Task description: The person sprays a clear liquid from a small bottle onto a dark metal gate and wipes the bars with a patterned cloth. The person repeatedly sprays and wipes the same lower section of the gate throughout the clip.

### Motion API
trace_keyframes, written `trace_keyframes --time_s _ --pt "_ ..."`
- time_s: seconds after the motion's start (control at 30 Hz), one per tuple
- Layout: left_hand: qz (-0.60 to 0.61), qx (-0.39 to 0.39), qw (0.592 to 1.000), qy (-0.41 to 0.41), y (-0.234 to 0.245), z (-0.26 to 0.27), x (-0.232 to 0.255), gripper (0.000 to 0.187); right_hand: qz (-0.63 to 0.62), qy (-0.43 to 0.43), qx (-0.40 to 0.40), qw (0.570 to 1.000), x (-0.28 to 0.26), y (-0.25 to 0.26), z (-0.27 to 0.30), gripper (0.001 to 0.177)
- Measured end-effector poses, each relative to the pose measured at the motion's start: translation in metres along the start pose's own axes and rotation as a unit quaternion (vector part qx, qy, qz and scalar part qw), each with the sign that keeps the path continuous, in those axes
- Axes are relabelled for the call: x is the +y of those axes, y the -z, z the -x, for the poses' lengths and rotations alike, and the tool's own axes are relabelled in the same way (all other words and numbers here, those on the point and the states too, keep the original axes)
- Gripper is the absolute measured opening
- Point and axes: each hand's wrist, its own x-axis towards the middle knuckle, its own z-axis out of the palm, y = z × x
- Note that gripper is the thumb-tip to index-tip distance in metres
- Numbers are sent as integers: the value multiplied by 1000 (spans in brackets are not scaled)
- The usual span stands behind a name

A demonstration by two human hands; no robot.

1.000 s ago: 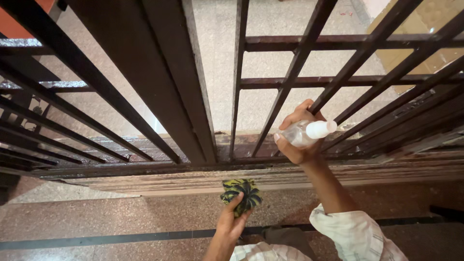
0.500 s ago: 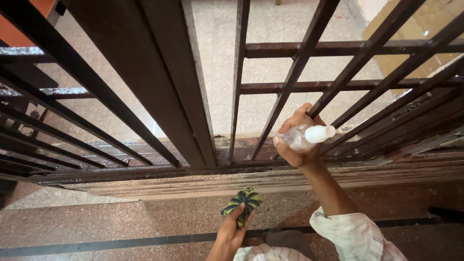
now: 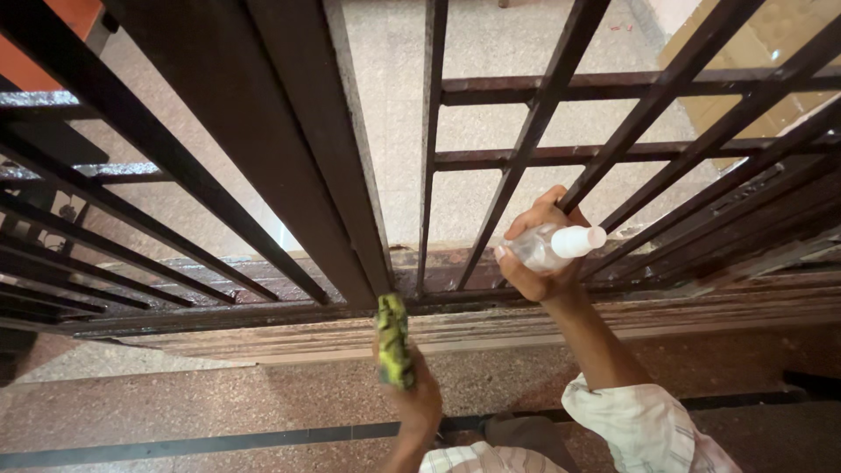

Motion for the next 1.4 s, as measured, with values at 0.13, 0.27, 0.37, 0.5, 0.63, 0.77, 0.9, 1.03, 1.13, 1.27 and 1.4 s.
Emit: trace_keyframes --time_s 0.13,0.27,0.37,0.5,0.63,0.77,0.9,1.03,1.13,1.27,1.4 --pt "-249 -96 906 -328 -30 -54 12 44 28 1 -7 1000 -1 1 1 18" --pt "-362 -135 846 -366 -41 -72 11 39 55 -7 -19 998 -8 3 0 17" --pt "-401 -120 826 -376 -47 -69 8 40 82 -6 -26 996 -11 4 -2 15" --pt "-385 -149 837 -360 -50 -55 -2 45 83 -11 -7 996 -12 2 1 17" --pt "-406 -172 846 -301 -57 -50 -13 50 62 -18 -11 998 -12 -1 0 18" --pt "-433 -207 845 -234 -67 -51 -16 52 62 -40 -13 997 -13 0 -1 19" --pt "-459 -242 836 -181 -70 -51 -18 51 71 -31 -20 997 -13 0 2 18" --pt "-493 -242 815 -186 -74 -52 -18 54 70 -18 -2 997 -14 -1 -1 15" --pt "-486 -266 813 -181 -71 -53 -15 53 73 -25 -12 997 -20 -1 0 16" --pt "-467 -301 814 -168 -61 -53 -7 56 86 -11 -12 996 -21 -2 -2 16" --pt "-489 -327 790 -173 -58 -50 -1 58 75 -25 -5 997 -20 -2 -3 16"
